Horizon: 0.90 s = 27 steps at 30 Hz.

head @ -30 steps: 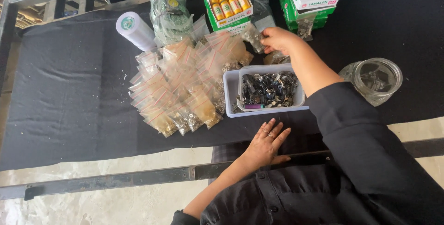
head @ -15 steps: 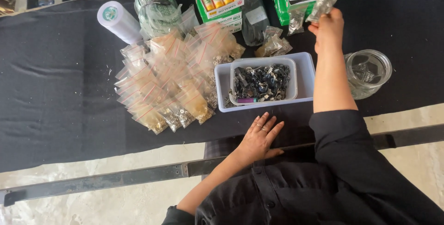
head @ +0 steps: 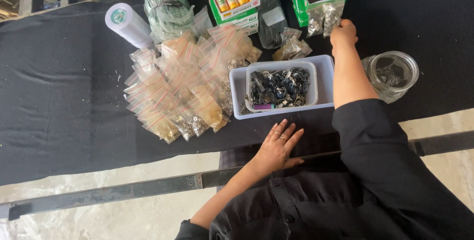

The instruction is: Picking small hardware components from a bin and placing them into small plastic bags.

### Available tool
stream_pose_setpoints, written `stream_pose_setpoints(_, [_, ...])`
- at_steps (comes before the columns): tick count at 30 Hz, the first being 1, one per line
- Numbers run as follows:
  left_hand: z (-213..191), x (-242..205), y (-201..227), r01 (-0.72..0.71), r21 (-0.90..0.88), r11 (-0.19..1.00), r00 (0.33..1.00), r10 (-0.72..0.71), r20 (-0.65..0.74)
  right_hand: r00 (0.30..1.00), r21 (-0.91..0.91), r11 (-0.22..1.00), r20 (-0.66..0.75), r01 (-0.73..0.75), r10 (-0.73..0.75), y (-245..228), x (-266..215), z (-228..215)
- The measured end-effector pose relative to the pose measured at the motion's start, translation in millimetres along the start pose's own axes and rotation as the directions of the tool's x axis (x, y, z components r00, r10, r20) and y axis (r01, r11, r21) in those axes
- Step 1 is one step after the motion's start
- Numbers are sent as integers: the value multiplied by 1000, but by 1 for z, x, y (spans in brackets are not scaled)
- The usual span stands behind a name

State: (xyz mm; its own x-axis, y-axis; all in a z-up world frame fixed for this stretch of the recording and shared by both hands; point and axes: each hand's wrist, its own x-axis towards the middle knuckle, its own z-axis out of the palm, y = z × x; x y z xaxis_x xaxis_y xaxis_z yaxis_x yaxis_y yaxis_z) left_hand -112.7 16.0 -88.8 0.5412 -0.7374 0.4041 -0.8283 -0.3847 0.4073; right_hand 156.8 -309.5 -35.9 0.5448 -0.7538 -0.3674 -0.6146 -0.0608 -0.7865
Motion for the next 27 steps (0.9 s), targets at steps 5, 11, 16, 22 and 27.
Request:
stream_pose_setpoints(5, [1, 0, 1, 9, -9, 1000, 1000, -9, 2, 1000, -4, 1000, -3, 6, -6, -6, -20, -4])
stream_pose_setpoints(11, [1, -1, 0, 17, 0, 1000, 1000, -17, 27, 1000, -18, 1000, 10, 16, -16, -7, -23, -7])
stream_pose_setpoints(16, [2, -1, 0, 18, 13, 1000, 999, -19, 27, 1000, -37, 999, 7, -23, 23, -9, -26, -8])
stream_pose_setpoints(22, [2, -1, 0, 9, 18, 1000, 1000, -9, 19, 1000, -159, 987, 22, 12, -8, -2, -6, -2])
stream_pose_setpoints(27, [2, 0, 0, 7, 7, 1000, 1000, -7, 11, 833, -477, 744, -43, 467, -551, 5, -4, -10])
